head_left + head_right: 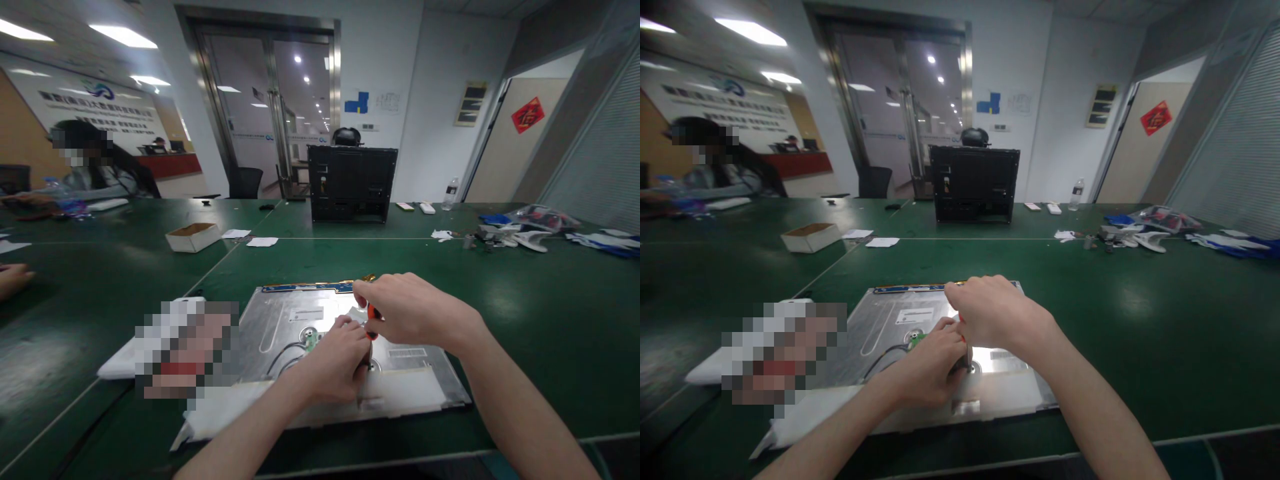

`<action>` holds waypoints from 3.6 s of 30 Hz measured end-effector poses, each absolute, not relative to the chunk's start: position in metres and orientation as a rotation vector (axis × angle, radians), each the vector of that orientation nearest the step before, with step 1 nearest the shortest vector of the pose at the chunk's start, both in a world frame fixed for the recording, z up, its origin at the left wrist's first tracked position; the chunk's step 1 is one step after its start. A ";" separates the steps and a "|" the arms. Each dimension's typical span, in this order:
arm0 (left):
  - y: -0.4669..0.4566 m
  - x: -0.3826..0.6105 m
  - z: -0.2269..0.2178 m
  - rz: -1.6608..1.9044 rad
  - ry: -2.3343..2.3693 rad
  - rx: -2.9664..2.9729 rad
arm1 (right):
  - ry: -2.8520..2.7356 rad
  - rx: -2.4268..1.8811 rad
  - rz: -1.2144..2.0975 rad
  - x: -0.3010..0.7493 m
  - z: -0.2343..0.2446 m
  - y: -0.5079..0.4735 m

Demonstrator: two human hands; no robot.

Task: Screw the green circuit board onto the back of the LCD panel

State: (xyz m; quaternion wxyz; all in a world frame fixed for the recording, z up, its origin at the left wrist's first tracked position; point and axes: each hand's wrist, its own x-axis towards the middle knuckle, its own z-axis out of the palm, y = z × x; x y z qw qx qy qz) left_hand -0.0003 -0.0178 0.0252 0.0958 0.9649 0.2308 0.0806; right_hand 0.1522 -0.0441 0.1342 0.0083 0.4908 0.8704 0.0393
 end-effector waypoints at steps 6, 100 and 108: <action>-0.017 0.000 0.027 0.196 0.685 2.867 | 2.674 1.599 0.152 0.148 0.136 -0.045; -0.015 -0.002 0.026 0.225 0.664 2.865 | 2.813 1.465 0.107 0.156 0.135 -0.044; -0.015 -0.003 0.026 0.250 0.644 2.865 | 2.862 1.623 0.148 0.171 0.145 -0.047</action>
